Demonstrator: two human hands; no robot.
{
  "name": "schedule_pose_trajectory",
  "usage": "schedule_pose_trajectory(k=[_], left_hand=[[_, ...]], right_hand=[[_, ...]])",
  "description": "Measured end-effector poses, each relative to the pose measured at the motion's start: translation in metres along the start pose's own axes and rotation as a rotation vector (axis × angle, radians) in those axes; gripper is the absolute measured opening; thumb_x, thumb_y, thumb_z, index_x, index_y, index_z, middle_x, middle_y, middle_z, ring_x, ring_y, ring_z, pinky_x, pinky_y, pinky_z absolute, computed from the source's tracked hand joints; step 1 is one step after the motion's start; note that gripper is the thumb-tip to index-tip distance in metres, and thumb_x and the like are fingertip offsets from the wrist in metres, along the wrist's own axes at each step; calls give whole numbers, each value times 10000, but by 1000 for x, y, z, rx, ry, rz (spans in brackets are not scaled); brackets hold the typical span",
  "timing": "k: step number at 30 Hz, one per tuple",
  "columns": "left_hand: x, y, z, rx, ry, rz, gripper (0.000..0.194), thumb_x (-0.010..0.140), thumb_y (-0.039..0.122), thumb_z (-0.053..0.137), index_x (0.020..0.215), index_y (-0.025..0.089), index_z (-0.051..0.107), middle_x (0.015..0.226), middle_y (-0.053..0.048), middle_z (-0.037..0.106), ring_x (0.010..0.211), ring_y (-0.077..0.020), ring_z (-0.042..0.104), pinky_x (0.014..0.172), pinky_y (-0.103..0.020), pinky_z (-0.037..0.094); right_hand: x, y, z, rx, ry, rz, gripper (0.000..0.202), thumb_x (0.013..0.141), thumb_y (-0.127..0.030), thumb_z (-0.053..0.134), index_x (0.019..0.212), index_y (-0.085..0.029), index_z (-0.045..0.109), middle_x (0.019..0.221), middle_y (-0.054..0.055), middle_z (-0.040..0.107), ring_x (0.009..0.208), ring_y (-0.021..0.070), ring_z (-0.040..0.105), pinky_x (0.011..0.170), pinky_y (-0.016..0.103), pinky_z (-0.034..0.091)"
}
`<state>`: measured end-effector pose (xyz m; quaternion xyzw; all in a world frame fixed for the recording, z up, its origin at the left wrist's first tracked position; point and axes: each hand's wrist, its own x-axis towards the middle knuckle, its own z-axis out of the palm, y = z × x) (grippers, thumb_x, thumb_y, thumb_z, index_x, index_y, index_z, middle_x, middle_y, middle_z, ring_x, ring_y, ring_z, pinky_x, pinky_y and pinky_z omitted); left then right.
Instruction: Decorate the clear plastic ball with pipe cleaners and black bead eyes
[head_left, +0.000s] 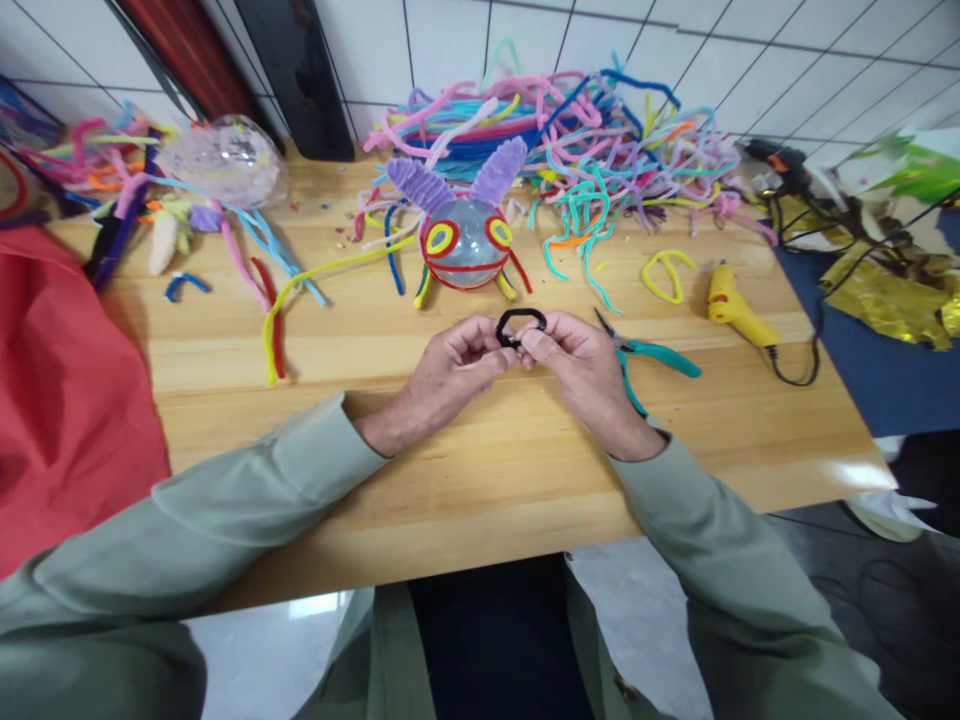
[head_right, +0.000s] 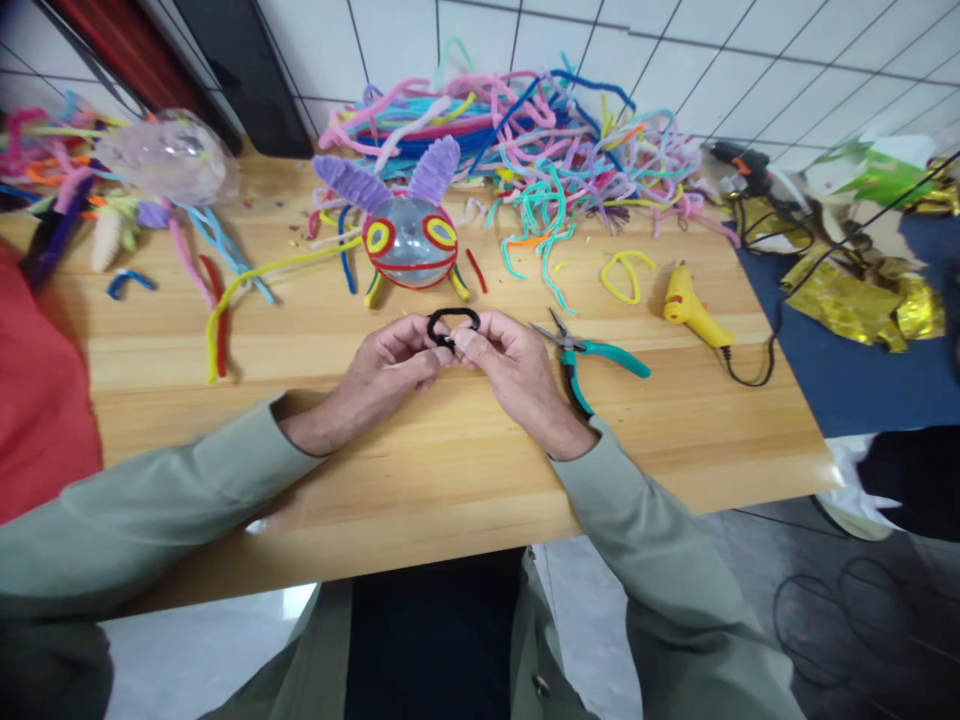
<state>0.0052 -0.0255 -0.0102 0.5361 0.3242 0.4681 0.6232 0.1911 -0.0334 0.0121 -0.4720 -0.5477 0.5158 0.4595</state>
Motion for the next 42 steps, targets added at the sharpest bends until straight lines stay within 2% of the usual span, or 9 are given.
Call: schedule_pose_trajectory(k=[3, 8, 13, 19, 27, 31, 35, 38, 42], left_hand=[[0, -2, 0, -49, 28, -49, 323, 887, 481, 840, 903, 205, 674, 719, 31, 591, 558, -81, 458, 521, -233, 405], [0, -4, 2, -35, 93, -68, 287, 900, 440, 836, 905, 190, 696, 710, 24, 612, 578, -87, 510, 550, -234, 444], [-2, -1, 4, -12, 58, -22, 333, 939, 501, 811, 932, 182, 715, 728, 9, 666, 630, -112, 593, 624, -256, 520], [-2, 1, 4, -18, 19, -19, 391, 952, 552, 795, 909, 177, 691, 760, -7, 693, 669, -123, 634, 674, -266, 555], [-1, -6, 3, -25, 51, -39, 245, 864, 345, 833, 958, 199, 661, 873, 13, 646, 724, -107, 543, 670, -241, 485], [-2, -5, 3, 71, 72, 0, 168, 894, 309, 752, 932, 205, 627, 896, 10, 631, 786, -128, 519, 718, -262, 459], [-3, -3, 3, 181, 64, 39, 158, 890, 286, 725, 884, 210, 587, 888, 7, 618, 845, -155, 527, 782, -291, 458], [-3, -2, 3, 198, 62, 47, 156, 899, 299, 715, 884, 210, 587, 876, 6, 611, 832, -159, 523, 777, -297, 450], [-3, -2, 3, 200, 50, 42, 131, 903, 300, 690, 893, 211, 594, 879, 4, 621, 835, -164, 539, 777, -299, 455]], right_hand=[[-1, 1, 1, -28, 5, -6, 338, 902, -549, 827, 842, -240, 706, 821, -6, 703, 794, 168, 625, 787, 340, 550], [-2, 6, 3, -95, -2, -27, 363, 899, -541, 836, 763, -248, 672, 784, -6, 674, 824, 191, 639, 813, 358, 548], [-3, 7, 2, -127, 38, -28, 361, 946, -560, 789, 798, -246, 688, 781, -8, 680, 804, 187, 628, 794, 351, 530], [-3, 6, 2, -19, 28, 13, 371, 934, -572, 800, 838, -238, 669, 831, -6, 713, 802, 174, 639, 796, 345, 532], [0, 11, 3, -99, 41, -47, 392, 898, -595, 830, 788, -253, 671, 780, -12, 677, 782, 185, 618, 789, 352, 521], [-3, 10, 5, -141, 40, -69, 394, 909, -606, 815, 784, -264, 666, 794, 0, 666, 820, 206, 615, 801, 361, 515], [-3, 7, 5, -141, 44, -43, 434, 902, -610, 813, 754, -249, 626, 747, -21, 604, 747, 170, 533, 714, 324, 448], [-2, 6, 4, -117, 27, -28, 427, 904, -588, 813, 753, -238, 620, 723, -35, 562, 704, 147, 469, 660, 306, 390], [-1, 6, 3, -113, 23, -10, 415, 907, -573, 816, 759, -237, 621, 722, -37, 565, 708, 146, 470, 667, 306, 397]])
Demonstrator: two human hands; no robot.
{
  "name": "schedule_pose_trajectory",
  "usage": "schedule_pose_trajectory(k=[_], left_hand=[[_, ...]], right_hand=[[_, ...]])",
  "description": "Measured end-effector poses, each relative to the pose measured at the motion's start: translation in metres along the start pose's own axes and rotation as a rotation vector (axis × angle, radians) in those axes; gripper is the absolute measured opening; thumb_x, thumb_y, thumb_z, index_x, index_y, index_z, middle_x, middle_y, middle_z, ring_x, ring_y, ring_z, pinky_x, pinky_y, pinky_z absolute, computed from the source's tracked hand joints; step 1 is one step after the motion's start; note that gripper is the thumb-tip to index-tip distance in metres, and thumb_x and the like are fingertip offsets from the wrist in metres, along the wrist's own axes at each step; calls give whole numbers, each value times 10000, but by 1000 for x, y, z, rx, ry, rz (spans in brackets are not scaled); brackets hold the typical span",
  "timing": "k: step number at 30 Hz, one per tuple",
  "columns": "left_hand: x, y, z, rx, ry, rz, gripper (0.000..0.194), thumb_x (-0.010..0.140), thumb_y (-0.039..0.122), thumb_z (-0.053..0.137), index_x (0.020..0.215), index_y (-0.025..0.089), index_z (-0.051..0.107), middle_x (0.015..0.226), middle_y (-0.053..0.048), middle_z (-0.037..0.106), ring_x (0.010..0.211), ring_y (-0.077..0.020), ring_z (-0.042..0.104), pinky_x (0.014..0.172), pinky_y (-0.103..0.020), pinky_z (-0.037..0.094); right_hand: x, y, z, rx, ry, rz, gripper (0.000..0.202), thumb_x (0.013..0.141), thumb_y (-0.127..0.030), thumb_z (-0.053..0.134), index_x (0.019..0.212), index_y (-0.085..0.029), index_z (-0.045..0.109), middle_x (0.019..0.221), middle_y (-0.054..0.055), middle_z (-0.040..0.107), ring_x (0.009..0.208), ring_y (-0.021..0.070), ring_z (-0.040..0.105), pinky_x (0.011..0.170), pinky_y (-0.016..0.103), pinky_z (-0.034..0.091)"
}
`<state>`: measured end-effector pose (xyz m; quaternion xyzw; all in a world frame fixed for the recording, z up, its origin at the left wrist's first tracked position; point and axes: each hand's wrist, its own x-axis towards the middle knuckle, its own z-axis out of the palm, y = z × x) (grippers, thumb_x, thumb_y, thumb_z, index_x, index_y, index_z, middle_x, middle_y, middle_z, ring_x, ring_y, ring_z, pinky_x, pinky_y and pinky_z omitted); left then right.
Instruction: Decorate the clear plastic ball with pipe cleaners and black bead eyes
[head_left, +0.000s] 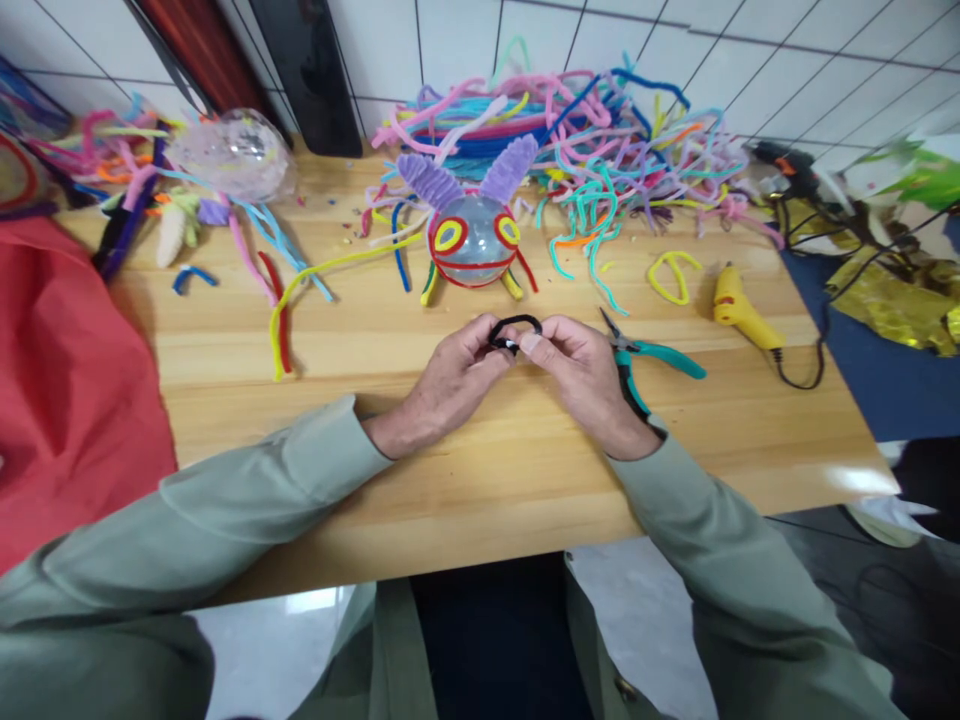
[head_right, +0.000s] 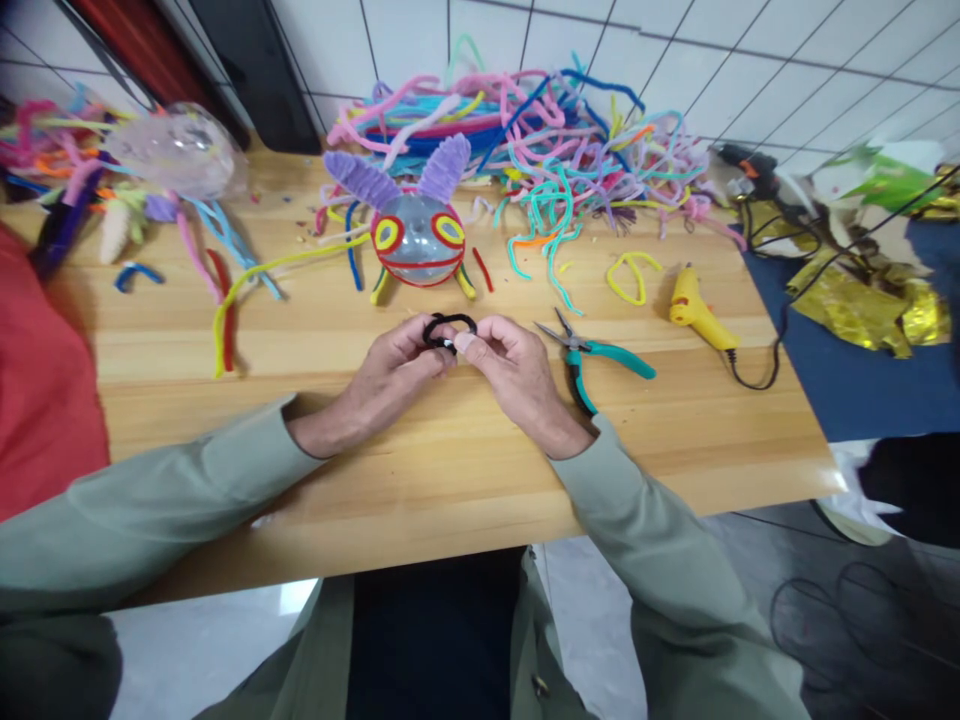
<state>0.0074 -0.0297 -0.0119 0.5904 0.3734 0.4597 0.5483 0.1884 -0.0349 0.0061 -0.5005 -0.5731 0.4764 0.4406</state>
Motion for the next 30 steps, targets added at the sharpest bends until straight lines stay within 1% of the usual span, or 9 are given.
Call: schedule_pose_trajectory(k=[4, 10, 13, 16, 19, 22, 25, 27, 30], left_hand=[[0, -2, 0, 48, 6, 6, 109, 887, 250, 670, 848, 215, 575, 830, 14, 596, 806, -163, 522, 767, -301, 449], [-1, 1, 0, 66, -20, 4, 108, 874, 240, 663, 825, 217, 569, 779, 23, 548, 751, -153, 478, 713, -298, 414], [-1, 5, 0, 18, -46, -16, 85, 854, 240, 668, 836, 210, 591, 771, 28, 545, 736, -142, 472, 694, -290, 405], [0, 5, 1, -101, -88, -74, 80, 845, 252, 679, 873, 205, 620, 732, 38, 549, 679, -124, 475, 659, -274, 414], [1, 3, 1, -247, -128, -117, 130, 855, 287, 714, 923, 202, 644, 768, 16, 646, 664, -121, 549, 658, -272, 474], [2, 0, -1, -308, -172, -109, 151, 880, 306, 750, 916, 189, 661, 928, -47, 757, 721, -129, 638, 697, -282, 533], [2, -2, -2, -272, -178, -92, 241, 919, 353, 797, 873, 183, 632, 907, -44, 754, 716, -118, 647, 695, -266, 541], [1, -2, -3, -243, -174, -78, 324, 948, 441, 804, 888, 180, 621, 887, -38, 749, 702, -110, 640, 687, -256, 538], [0, -3, -3, -209, -178, -64, 407, 968, 543, 783, 918, 173, 621, 903, -45, 766, 693, -108, 640, 679, -251, 541]], right_hand=[[0, 1, 0, -11, 4, 2, 428, 910, -580, 810, 751, -242, 600, 714, -41, 550, 705, 147, 465, 680, 306, 397], [-2, -3, -1, -43, 28, -27, 474, 895, -616, 812, 723, -246, 571, 677, -48, 459, 664, 143, 389, 632, 307, 318], [-1, -4, -2, -43, 24, -31, 474, 893, -601, 819, 714, -241, 565, 678, -49, 463, 666, 139, 396, 633, 307, 319], [2, -4, -5, -29, 3, -3, 468, 877, -601, 835, 714, -238, 588, 680, -45, 502, 666, 138, 421, 636, 305, 343], [5, -3, -8, 5, 9, 13, 464, 870, -595, 848, 703, -234, 609, 676, -39, 546, 661, 137, 453, 649, 308, 371], [7, -1, -8, 98, 29, 35, 473, 867, -599, 856, 685, -233, 617, 675, -29, 581, 666, 141, 497, 672, 315, 414], [8, -1, -7, 234, -13, 104, 471, 827, -604, 892, 691, -230, 639, 680, -24, 605, 660, 140, 535, 671, 311, 450], [8, -2, -6, 298, -37, 147, 461, 800, -589, 915, 695, -224, 653, 684, -25, 613, 653, 132, 549, 663, 302, 460], [9, -3, -6, 342, -31, 189, 440, 762, -553, 942, 691, -216, 668, 688, -28, 617, 653, 120, 547, 657, 286, 464]])
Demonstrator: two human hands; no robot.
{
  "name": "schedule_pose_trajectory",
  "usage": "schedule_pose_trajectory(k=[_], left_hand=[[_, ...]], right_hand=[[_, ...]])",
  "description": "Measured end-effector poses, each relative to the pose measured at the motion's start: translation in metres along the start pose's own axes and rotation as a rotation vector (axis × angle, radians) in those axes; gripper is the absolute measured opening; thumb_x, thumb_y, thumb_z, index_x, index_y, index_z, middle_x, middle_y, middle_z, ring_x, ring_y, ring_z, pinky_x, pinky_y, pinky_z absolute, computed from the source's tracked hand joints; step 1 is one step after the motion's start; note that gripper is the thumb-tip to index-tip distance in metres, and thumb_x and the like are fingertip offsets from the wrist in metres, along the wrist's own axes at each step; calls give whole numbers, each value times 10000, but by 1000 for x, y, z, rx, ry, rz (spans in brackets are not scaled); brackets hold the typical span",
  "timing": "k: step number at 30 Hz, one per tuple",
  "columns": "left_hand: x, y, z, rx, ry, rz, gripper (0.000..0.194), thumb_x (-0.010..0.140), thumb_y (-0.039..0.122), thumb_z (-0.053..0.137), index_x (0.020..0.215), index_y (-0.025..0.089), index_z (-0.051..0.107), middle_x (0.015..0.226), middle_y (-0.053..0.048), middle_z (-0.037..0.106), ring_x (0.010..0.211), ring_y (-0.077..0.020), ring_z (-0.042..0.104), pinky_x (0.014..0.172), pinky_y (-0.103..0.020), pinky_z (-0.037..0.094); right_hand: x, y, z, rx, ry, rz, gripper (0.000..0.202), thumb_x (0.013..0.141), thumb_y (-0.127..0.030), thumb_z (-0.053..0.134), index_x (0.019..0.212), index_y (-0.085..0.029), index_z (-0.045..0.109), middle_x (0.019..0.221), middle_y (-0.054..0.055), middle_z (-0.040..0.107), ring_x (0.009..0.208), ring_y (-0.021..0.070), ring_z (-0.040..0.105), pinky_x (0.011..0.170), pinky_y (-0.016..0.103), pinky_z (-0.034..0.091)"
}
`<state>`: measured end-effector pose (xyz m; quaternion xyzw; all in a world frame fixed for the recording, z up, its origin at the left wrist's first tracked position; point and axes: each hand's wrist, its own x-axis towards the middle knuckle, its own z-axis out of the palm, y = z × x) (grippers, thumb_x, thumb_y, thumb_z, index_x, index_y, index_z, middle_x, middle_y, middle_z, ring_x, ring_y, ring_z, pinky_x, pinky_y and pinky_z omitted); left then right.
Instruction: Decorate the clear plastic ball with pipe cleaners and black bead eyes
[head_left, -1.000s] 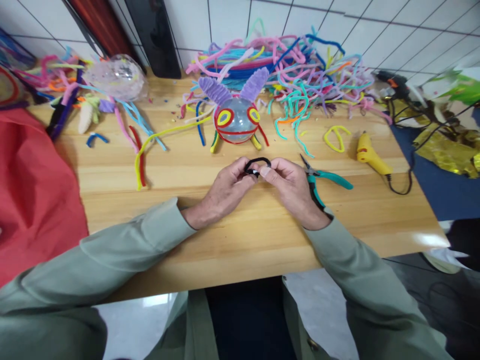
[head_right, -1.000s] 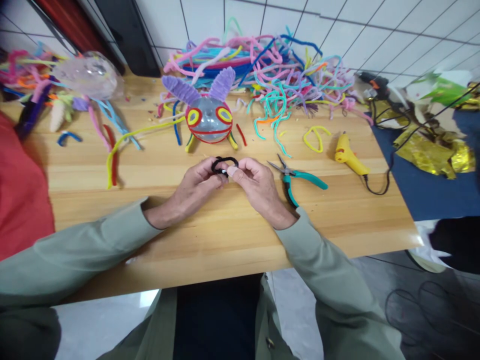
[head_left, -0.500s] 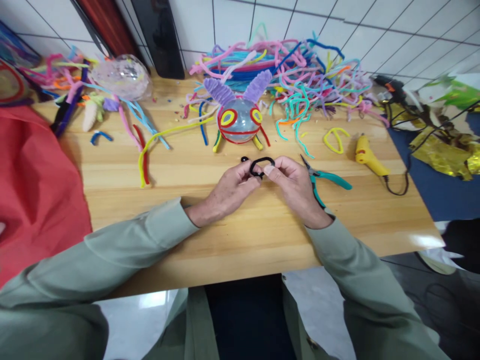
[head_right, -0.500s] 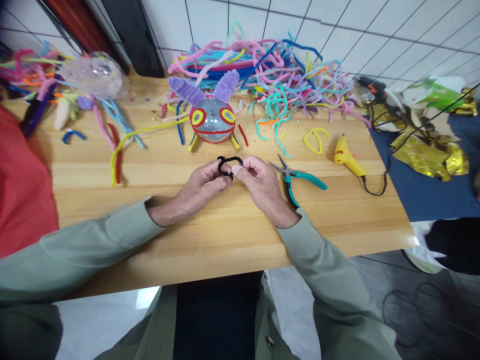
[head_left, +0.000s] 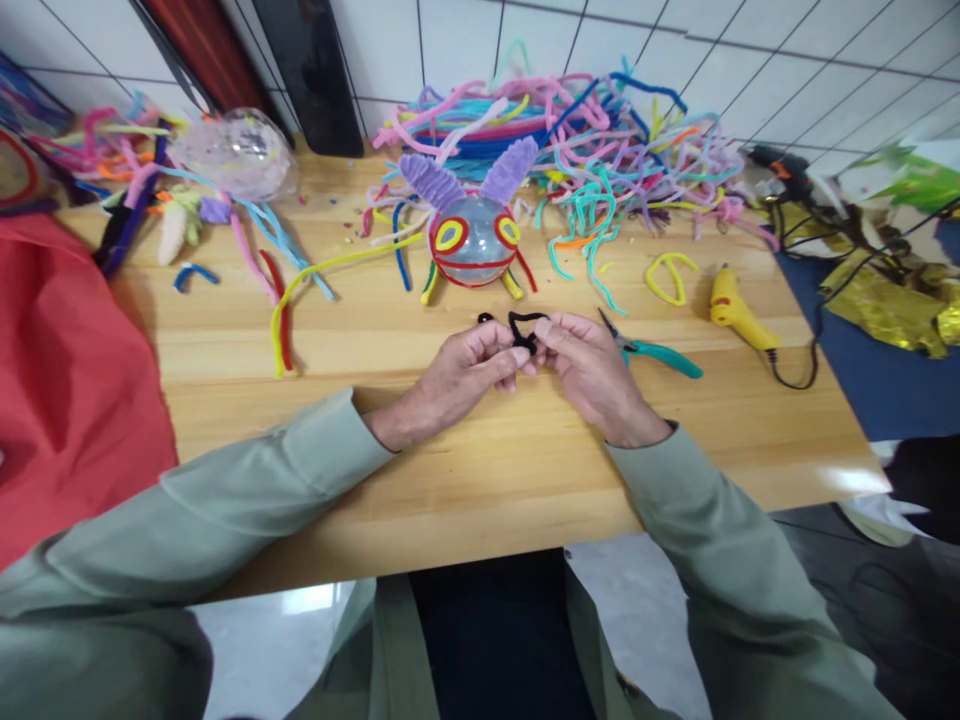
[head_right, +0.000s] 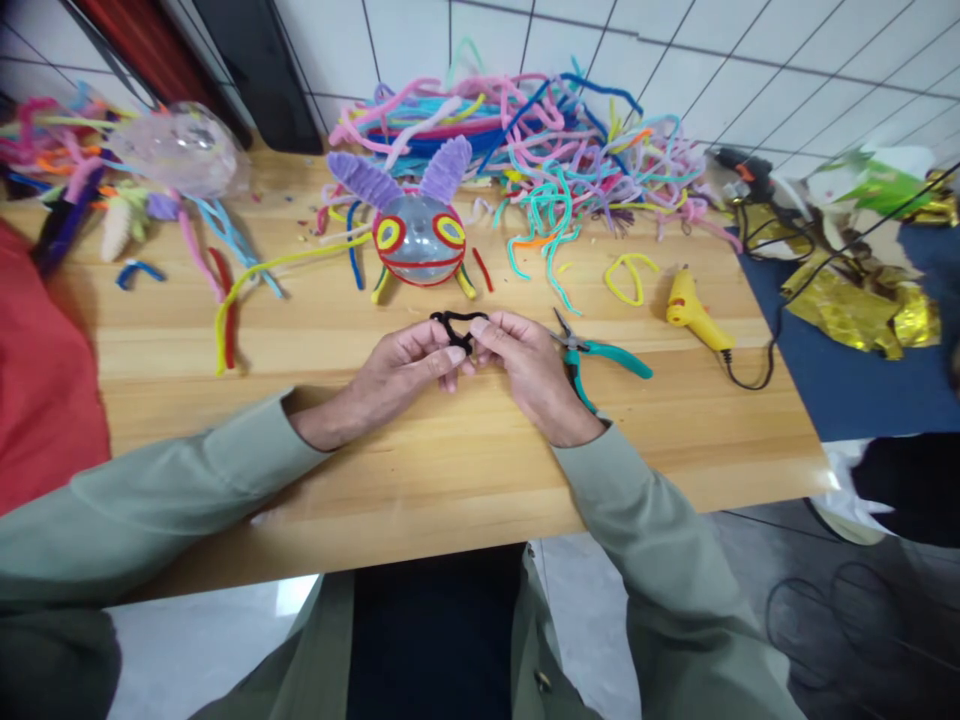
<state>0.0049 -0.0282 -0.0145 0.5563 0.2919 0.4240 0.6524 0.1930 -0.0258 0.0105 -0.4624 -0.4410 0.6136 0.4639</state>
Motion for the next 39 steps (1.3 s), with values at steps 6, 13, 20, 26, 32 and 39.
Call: schedule_pose_trajectory(k=[6, 13, 20, 26, 32, 39], left_hand=[[-1, 3, 2, 27, 2, 35, 439, 968, 573, 778, 873, 172, 629, 832, -33, 752, 660, -104, 629, 658, -242, 541], [0, 7, 4, 20, 4, 56, 459, 942, 587, 804, 845, 175, 627, 791, -14, 707, 666, -99, 603, 650, -231, 537], [4, 4, 5, -9, 88, 29, 456, 872, 571, 873, 929, 190, 628, 754, 43, 611, 634, -79, 556, 612, -201, 505], [2, 2, 2, 25, 102, 108, 345, 889, 420, 881, 1039, 198, 664, 878, 10, 695, 705, -91, 607, 676, -220, 524], [-1, 4, 2, 109, 148, 147, 295, 922, 389, 846, 1086, 192, 700, 876, 2, 689, 697, -102, 592, 658, -232, 493], [-2, 2, 2, 201, 154, 191, 246, 960, 418, 808, 1022, 208, 695, 900, -8, 672, 730, -121, 543, 674, -255, 465]], right_hand=[[-1, -2, -1, 26, -28, 42, 391, 743, -522, 953, 725, -213, 713, 702, -30, 631, 646, 115, 543, 632, 276, 463], [-1, 1, -2, -11, -74, 2, 350, 828, -485, 911, 768, -215, 696, 721, -33, 652, 642, 118, 583, 649, 286, 496], [-5, 3, -1, -182, -24, -244, 248, 870, -461, 888, 901, -253, 758, 850, -16, 759, 771, 154, 687, 762, 328, 607], [-5, 4, -2, -255, -18, -310, 240, 894, -467, 863, 920, -257, 751, 933, 1, 800, 887, 187, 742, 861, 371, 628], [-3, 3, -4, -199, 24, -283, 255, 853, -428, 907, 892, -251, 727, 880, -15, 742, 833, 167, 676, 821, 337, 595], [-2, 9, -8, -325, 10, -372, 209, 904, -369, 843, 1053, -280, 727, 1024, 4, 730, 964, 191, 685, 892, 364, 600]])
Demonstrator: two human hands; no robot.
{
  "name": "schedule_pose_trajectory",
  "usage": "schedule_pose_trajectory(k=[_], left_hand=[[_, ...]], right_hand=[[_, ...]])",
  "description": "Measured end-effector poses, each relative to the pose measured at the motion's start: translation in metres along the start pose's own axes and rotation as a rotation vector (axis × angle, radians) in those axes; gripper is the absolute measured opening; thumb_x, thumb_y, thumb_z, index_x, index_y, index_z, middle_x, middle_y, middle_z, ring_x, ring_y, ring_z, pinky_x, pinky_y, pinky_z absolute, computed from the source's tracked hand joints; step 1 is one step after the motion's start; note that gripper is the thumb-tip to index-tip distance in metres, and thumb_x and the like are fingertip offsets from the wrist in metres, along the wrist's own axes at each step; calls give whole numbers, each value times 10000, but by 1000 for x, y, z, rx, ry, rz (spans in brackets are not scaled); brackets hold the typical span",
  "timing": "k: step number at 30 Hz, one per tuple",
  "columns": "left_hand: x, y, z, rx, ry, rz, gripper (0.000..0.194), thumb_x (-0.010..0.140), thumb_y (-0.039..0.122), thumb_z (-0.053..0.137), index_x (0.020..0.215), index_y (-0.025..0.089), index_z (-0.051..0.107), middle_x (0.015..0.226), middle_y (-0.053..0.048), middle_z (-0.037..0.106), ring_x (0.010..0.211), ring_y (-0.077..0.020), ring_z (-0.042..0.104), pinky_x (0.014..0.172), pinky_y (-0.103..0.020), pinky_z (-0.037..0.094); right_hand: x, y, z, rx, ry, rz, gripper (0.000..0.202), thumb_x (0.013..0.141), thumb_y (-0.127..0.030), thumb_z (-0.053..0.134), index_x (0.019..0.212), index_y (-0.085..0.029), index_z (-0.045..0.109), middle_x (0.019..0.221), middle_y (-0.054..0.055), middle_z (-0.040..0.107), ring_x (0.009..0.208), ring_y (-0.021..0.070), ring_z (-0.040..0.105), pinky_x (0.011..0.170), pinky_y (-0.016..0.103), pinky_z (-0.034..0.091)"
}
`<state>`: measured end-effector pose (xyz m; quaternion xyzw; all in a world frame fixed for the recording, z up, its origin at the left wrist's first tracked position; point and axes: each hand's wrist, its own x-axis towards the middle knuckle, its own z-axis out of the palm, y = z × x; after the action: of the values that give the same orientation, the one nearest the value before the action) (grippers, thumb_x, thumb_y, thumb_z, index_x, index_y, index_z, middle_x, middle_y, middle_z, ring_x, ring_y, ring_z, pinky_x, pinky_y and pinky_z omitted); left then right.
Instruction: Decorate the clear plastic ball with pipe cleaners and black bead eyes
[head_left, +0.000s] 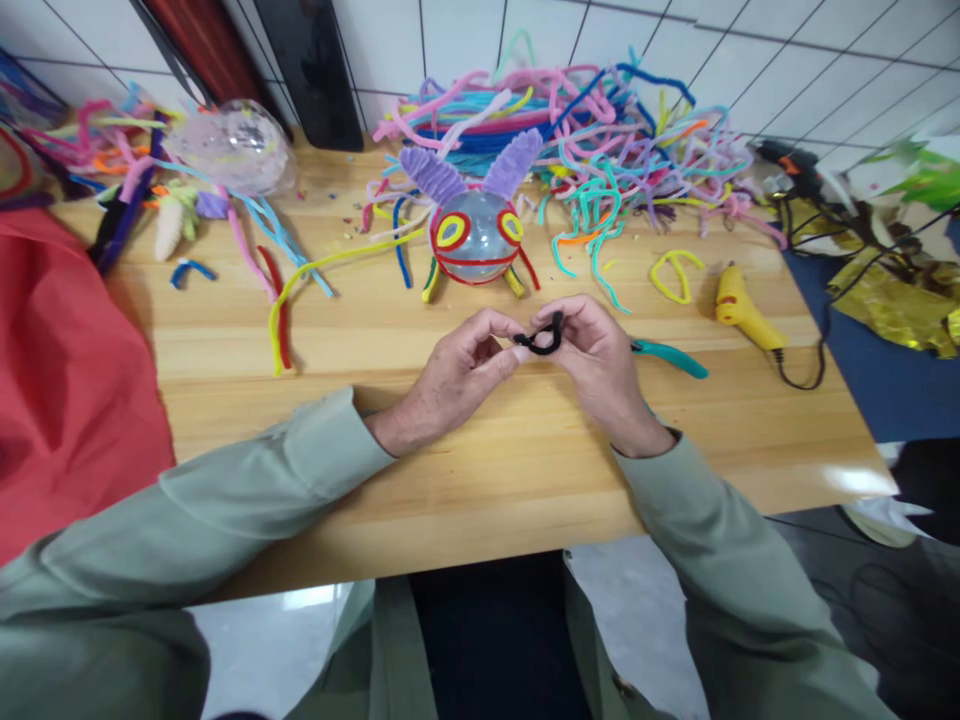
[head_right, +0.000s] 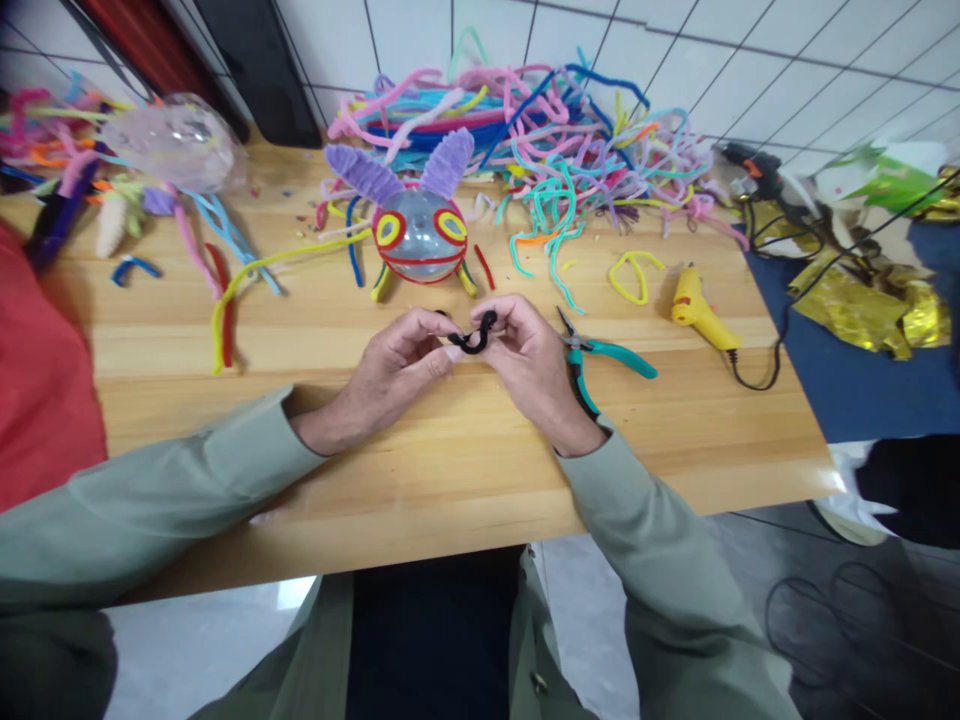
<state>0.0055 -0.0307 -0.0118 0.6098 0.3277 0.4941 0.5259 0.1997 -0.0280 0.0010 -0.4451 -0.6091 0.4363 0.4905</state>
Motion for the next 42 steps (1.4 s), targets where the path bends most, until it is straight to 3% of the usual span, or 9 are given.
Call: schedule_pose_trajectory(k=[3, 7, 10, 16, 24, 30, 35, 39, 42], left_hand=[[-1, -1, 0, 15, 11, -5, 259, 964, 444, 801, 993, 217, 681, 855, 2, 642, 705, -124, 513, 653, -264, 440], [0, 0, 0, -2, 39, -16, 292, 944, 465, 819, 965, 219, 664, 837, 9, 625, 695, -119, 495, 644, -260, 435], [1, 3, 1, -51, 34, -38, 325, 939, 494, 821, 975, 216, 656, 842, 8, 625, 687, -111, 504, 633, -247, 454], [4, 2, 0, -190, -20, -93, 415, 913, 578, 831, 1015, 217, 655, 802, 26, 603, 634, -92, 521, 571, -218, 468], [9, 2, -2, -370, -134, -217, 427, 877, 540, 887, 985, 191, 665, 759, 47, 608, 587, -65, 540, 564, -196, 473], [9, -1, -2, -457, -142, -250, 423, 851, 510, 917, 979, 189, 673, 795, 34, 662, 577, -57, 551, 553, -193, 466], [8, -2, -2, -366, -60, -211, 414, 849, 492, 918, 996, 199, 667, 788, 48, 648, 576, -60, 564, 549, -197, 478], [6, -2, -4, -330, -76, -265, 377, 909, 484, 855, 1083, 208, 667, 748, 35, 693, 524, -73, 540, 501, -206, 445], [6, -1, -4, -344, -94, -284, 351, 916, 485, 845, 1001, 198, 661, 731, 25, 705, 513, -69, 541, 496, -203, 438]], right_hand=[[-3, -3, -2, -162, -2, -182, 301, 941, -342, 785, 1234, -326, 713, 1287, 47, 715, 1221, 250, 674, 999, 427, 601], [-4, -11, -6, -382, -75, -346, 206, 975, -332, 751, 1181, -325, 747, 1378, 77, 704, 1345, 301, 638, 1131, 526, 550], [-2, -12, -9, -454, -86, -345, 120, 1025, -365, 712, 1121, -317, 765, 1318, 73, 746, 1286, 295, 680, 1150, 548, 533], [1, -5, -10, -454, -54, -302, 178, 1068, -459, 667, 1082, -315, 772, 1262, 62, 788, 1245, 277, 708, 1118, 518, 549], [1, -4, -9, -412, -40, -313, 259, 1075, -503, 641, 979, -276, 721, 1270, 83, 745, 1216, 269, 696, 1086, 495, 546], [0, -4, -9, -281, -115, -212, 262, 1092, -518, 603, 1033, -277, 686, 1168, 60, 768, 1105, 238, 715, 1012, 445, 573], [0, -6, -13, -449, -85, -347, 119, 1060, -400, 675, 1038, -293, 723, 1228, 64, 758, 1181, 267, 700, 1067, 498, 553], [-1, -8, -15, -609, -42, -448, 104, 1057, -333, 660, 1022, -304, 753, 1288, 78, 740, 1235, 299, 677, 1097, 551, 532], [-2, -10, -14, -626, -67, -458, 131, 1056, -321, 658, 991, -315, 771, 1279, 69, 751, 1211, 311, 682, 1087, 558, 530]])
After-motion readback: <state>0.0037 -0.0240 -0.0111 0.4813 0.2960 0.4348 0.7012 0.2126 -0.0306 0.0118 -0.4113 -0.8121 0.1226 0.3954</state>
